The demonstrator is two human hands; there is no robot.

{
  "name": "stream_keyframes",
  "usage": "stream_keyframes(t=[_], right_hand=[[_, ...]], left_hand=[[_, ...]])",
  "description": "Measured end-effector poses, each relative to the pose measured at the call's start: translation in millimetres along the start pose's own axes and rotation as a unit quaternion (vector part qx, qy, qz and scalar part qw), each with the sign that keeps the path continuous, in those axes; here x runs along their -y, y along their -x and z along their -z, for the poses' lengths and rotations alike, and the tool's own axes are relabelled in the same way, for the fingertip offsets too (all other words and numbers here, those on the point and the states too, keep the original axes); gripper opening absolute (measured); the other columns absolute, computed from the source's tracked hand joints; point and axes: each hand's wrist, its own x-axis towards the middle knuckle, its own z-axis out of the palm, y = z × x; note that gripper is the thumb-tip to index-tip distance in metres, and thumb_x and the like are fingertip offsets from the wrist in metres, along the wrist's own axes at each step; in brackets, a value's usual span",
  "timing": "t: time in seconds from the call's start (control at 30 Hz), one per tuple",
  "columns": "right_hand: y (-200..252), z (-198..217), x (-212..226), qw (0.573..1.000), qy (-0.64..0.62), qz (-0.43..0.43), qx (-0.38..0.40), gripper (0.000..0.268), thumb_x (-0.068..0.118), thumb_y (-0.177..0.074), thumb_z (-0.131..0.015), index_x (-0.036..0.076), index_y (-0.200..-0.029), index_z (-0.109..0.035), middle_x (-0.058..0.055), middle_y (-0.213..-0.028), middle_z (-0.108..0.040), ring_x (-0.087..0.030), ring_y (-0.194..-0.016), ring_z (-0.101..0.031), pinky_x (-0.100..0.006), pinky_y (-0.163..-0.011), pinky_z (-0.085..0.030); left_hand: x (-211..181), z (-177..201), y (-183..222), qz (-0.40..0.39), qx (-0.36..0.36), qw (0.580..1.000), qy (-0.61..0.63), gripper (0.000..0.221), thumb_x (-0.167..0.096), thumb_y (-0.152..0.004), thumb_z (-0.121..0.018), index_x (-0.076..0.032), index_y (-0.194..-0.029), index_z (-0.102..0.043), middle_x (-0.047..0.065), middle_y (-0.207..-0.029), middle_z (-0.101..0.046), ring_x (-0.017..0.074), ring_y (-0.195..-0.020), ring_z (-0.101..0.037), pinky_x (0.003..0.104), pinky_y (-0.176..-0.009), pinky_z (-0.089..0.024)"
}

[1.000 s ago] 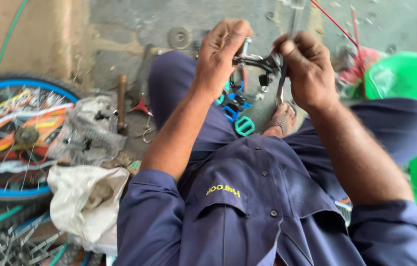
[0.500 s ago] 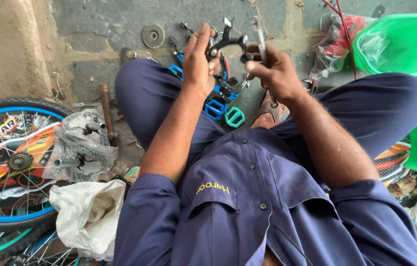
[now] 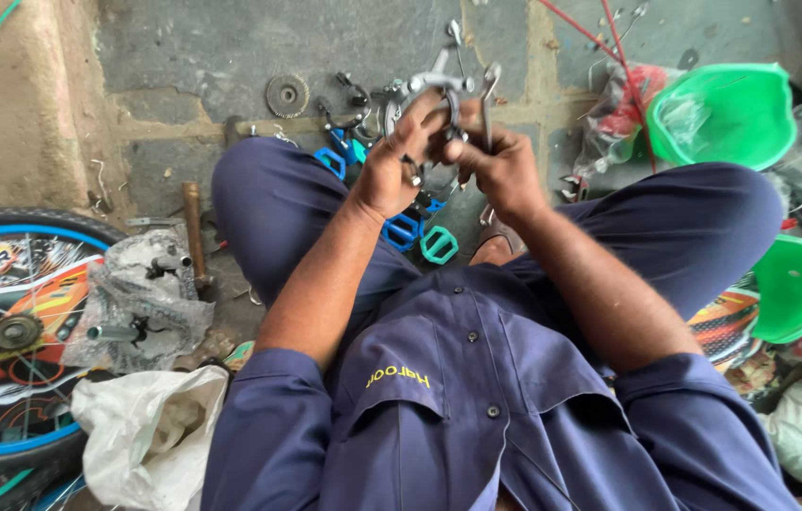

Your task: The person assembles bicycle brake components by fitting metal arms, springs, and bolts together by hand and tightening them using pliers, a screwdriver, and a wrench.

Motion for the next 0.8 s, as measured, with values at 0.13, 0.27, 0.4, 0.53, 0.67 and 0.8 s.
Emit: stream_keyframes(t=[0.13, 0.27, 0.4, 0.53, 0.67, 0.8], right_hand=[[10, 7, -7, 0.979, 0.180, 0.084, -0.038, 0.021, 0.020, -0.092, -0.084, 0.001, -0.095, -0.077, -0.004, -0.078, -0.072, -0.004, -0.066, -0.059, -0.024, -0.057, -0.049], [14, 32, 19, 0.964, 0.170, 0.149, -0.138, 0.025, 0.023, -0.109, -0.064, 0.003, -0.100, -0.077, -0.004, -0.077, -0.074, -0.007, -0.057, -0.054, -0.028, -0.053, -0.043], [1, 50, 61, 0.943, 0.248, 0.201, -0.096, 0.020, 0.019, -0.107, -0.064, 0.003, -0.119, -0.069, -0.005, -0.097, -0.073, -0.012, -0.069, -0.057, -0.033, -0.062, -0.050], [-6, 45, 74, 0.811, 0.474, 0.341, -0.039, 0.015, 0.016, -0.096, -0.073, 0.003, -0.105, -0.069, -0.016, -0.094, -0.068, -0.038, -0.080, -0.067, -0.044, -0.067, -0.052], [-10, 45, 57, 0.811, 0.490, 0.318, -0.030, 0.016, 0.019, -0.097, -0.072, 0.004, -0.098, -0.067, -0.015, -0.091, -0.066, -0.040, -0.081, -0.066, -0.048, -0.067, -0.051], [-15, 43, 30, 0.792, 0.545, 0.257, -0.095, 0.023, 0.026, -0.096, -0.075, 0.007, -0.088, -0.065, -0.013, -0.084, -0.066, -0.038, -0.080, -0.068, -0.048, -0.069, -0.052]], left_hand=[[11, 4, 6, 0.027, -0.045, 0.999, -0.007, 0.078, -0.057, -0.102, -0.066, -0.001, -0.154, -0.046, 0.012, -0.142, -0.063, 0.0224, -0.132, -0.061, 0.038, -0.115, -0.049], [18, 7, 4, 0.023, -0.152, 0.985, -0.077, 0.071, -0.054, -0.102, -0.065, 0.001, -0.146, -0.050, 0.009, -0.118, -0.068, 0.0220, -0.104, -0.067, 0.040, -0.094, -0.059], [12, -8, 5, -0.041, -0.125, 0.855, -0.502, 0.074, -0.065, -0.097, -0.060, -0.005, -0.140, -0.062, 0.009, -0.087, -0.066, 0.0163, -0.079, -0.062, 0.035, -0.074, -0.052], [-2, -21, 4, -0.016, -0.108, 0.827, -0.552, 0.078, -0.071, -0.088, -0.058, -0.008, -0.132, -0.067, 0.011, -0.076, -0.066, 0.0175, -0.068, -0.065, 0.036, -0.066, -0.051], [-3, -17, 10, -0.035, -0.079, 0.837, -0.540, 0.078, -0.073, -0.089, -0.058, -0.007, -0.130, -0.067, 0.009, -0.081, -0.069, 0.0184, -0.073, -0.067, 0.037, -0.068, -0.053], [6, -3, 9, -0.044, -0.057, 0.855, -0.514, 0.085, -0.081, -0.092, -0.054, -0.006, -0.129, -0.066, 0.007, -0.089, -0.071, 0.0153, -0.083, -0.069, 0.036, -0.074, -0.054]])
